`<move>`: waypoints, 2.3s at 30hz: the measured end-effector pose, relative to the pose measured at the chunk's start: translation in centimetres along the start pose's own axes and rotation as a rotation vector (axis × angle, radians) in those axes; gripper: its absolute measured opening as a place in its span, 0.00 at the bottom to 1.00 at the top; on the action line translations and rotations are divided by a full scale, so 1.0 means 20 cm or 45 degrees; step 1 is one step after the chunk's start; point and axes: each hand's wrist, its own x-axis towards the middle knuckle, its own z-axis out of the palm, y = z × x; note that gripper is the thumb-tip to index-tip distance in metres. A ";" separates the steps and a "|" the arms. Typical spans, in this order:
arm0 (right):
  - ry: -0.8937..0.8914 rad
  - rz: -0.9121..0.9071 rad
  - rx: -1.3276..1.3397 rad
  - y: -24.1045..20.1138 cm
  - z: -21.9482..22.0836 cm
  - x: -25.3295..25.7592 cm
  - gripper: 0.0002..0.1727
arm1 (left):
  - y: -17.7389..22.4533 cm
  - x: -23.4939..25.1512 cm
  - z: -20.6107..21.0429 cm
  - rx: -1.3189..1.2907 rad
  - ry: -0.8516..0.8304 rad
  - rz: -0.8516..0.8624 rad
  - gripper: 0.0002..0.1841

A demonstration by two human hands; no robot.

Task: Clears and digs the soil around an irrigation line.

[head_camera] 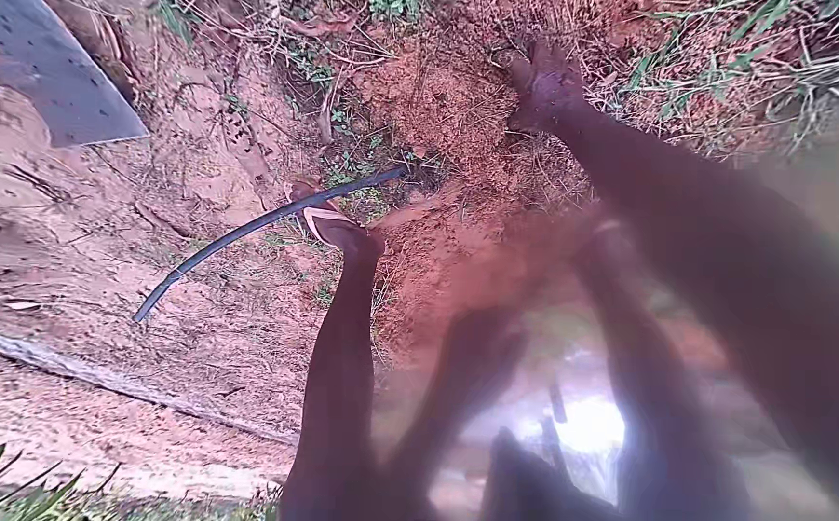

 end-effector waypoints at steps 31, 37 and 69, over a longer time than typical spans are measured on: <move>-0.165 -0.055 0.138 0.14 0.27 -0.30 0.54 | 0.00 0.03 0.06 -0.038 0.014 -0.038 0.21; -0.065 -0.013 0.123 0.10 0.36 -0.35 0.48 | -0.01 0.04 0.04 -0.060 0.027 -0.038 0.21; -0.412 0.400 1.133 0.40 0.22 -1.40 0.46 | -0.04 0.07 -0.08 -0.304 0.198 -0.168 0.21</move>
